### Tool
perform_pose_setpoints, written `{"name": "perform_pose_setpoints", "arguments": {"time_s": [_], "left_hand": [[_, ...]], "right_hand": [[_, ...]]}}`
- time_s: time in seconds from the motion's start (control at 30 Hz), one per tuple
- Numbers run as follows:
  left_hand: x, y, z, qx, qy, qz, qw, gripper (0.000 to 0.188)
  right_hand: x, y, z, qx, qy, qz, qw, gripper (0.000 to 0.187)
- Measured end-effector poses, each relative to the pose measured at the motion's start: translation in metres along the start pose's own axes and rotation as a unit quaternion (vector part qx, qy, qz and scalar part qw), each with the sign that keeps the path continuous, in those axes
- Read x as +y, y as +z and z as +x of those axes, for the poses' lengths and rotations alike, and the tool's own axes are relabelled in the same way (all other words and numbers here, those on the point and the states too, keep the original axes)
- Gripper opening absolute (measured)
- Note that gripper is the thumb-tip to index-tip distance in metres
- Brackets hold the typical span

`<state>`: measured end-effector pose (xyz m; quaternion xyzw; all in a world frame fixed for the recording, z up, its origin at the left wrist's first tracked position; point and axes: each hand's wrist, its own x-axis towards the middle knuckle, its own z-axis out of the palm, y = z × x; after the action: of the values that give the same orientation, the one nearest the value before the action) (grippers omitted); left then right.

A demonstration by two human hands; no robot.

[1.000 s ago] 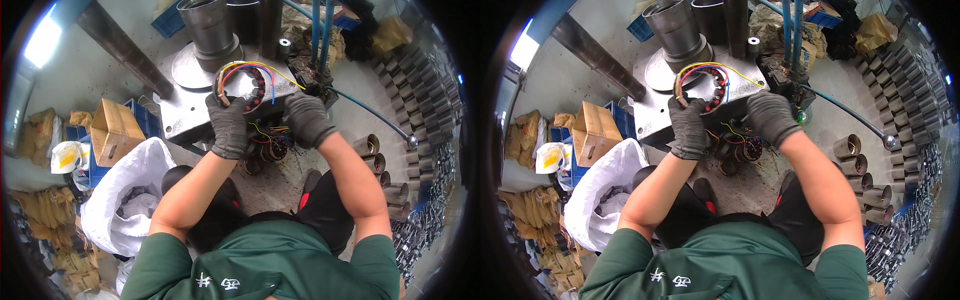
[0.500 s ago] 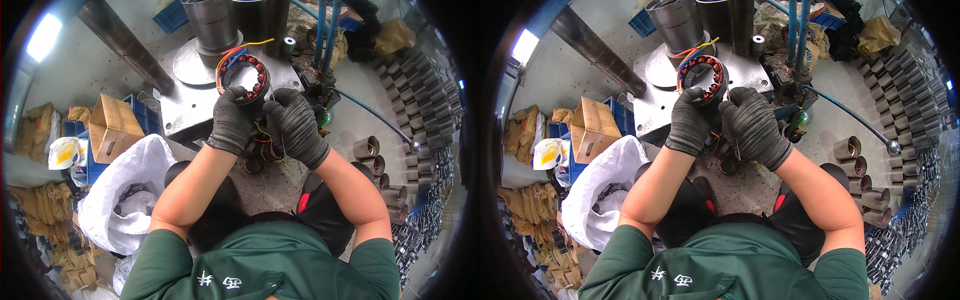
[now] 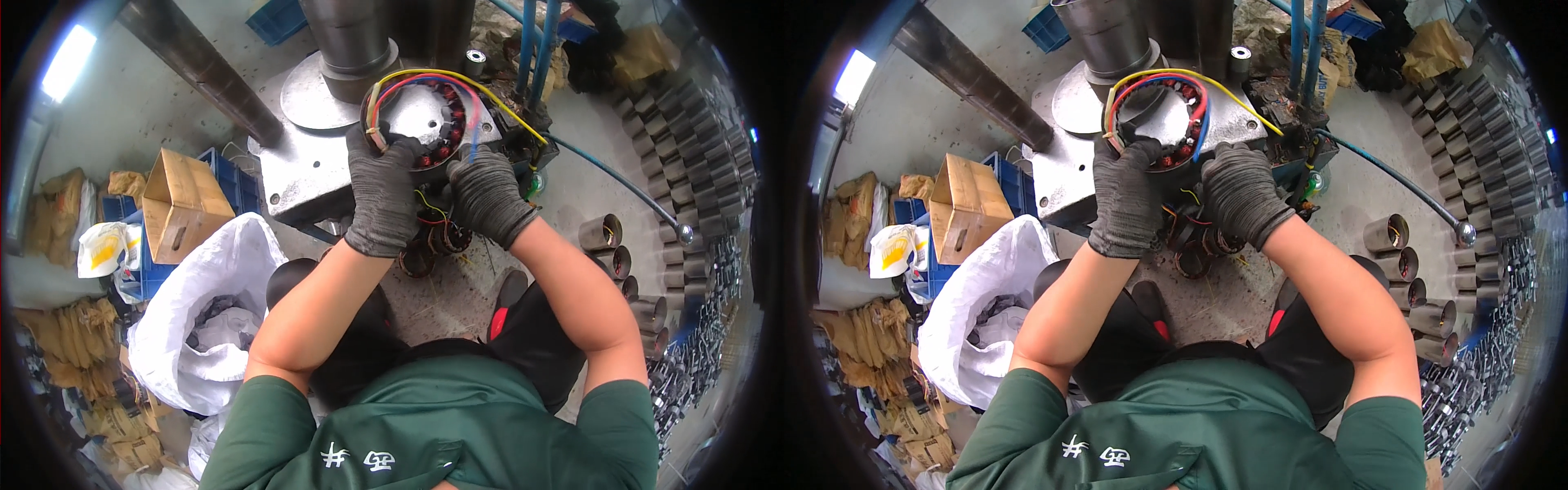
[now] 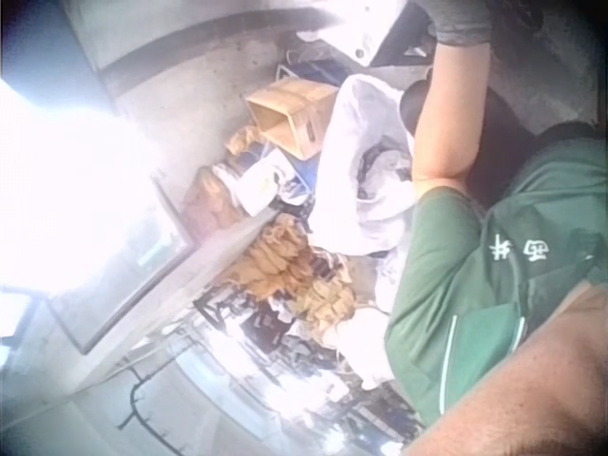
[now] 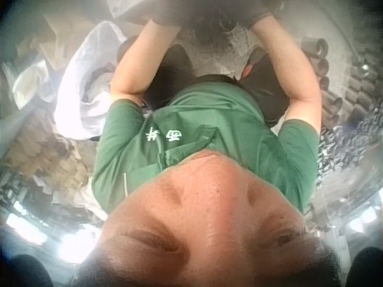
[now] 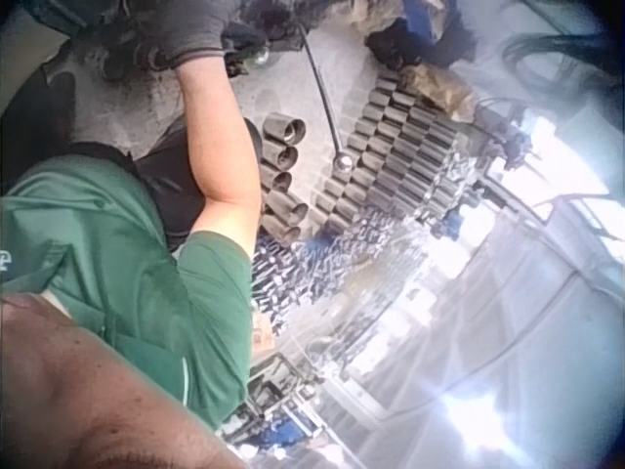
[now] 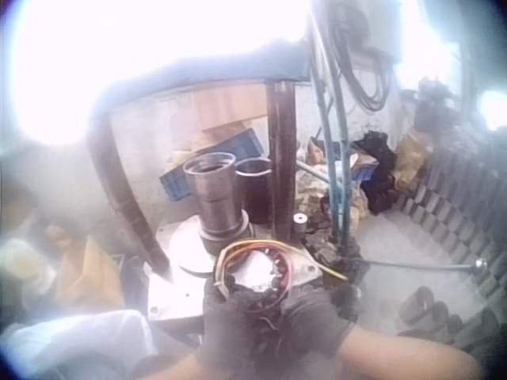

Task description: The person assembles electrical motor parts by placing a stator into a hydraulic press, retrieving metal sleeves from bags on the floor, and connecting wires on a motor assembly.

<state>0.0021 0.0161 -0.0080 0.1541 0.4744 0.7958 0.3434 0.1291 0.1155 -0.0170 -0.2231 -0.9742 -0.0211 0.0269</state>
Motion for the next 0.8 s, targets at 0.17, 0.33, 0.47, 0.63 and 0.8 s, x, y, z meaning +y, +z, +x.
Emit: {"name": "perform_pose_setpoints", "arguments": {"time_s": [0.17, 0.33, 0.47, 0.63, 0.8], "left_hand": [[0.021, -0.001, -0.006, -0.074, -0.003, -0.032, 0.997, 0.026], [0.015, -0.009, 0.008, -0.073, -0.146, -0.146, 0.976, 0.040], [0.018, -0.010, 0.005, -0.105, -0.219, -0.253, 0.936, 0.039], [0.019, -0.009, 0.004, -0.085, -0.093, -0.089, 0.988, 0.035], [0.016, -0.008, 0.006, -0.043, 0.075, 0.030, 0.996, 0.035]], "right_hand": [[0.015, 0.001, -0.014, 0.147, -0.059, 0.232, 0.960, 0.019], [0.023, -0.005, -0.016, 0.169, 0.016, 0.537, 0.827, 0.020], [0.018, -0.016, -0.018, 0.142, 0.097, 0.665, 0.726, 0.029], [0.021, -0.018, -0.024, 0.219, 0.107, 0.758, 0.605, 0.034], [0.026, -0.032, -0.045, 0.208, 0.037, 0.792, 0.573, 0.032]]}}
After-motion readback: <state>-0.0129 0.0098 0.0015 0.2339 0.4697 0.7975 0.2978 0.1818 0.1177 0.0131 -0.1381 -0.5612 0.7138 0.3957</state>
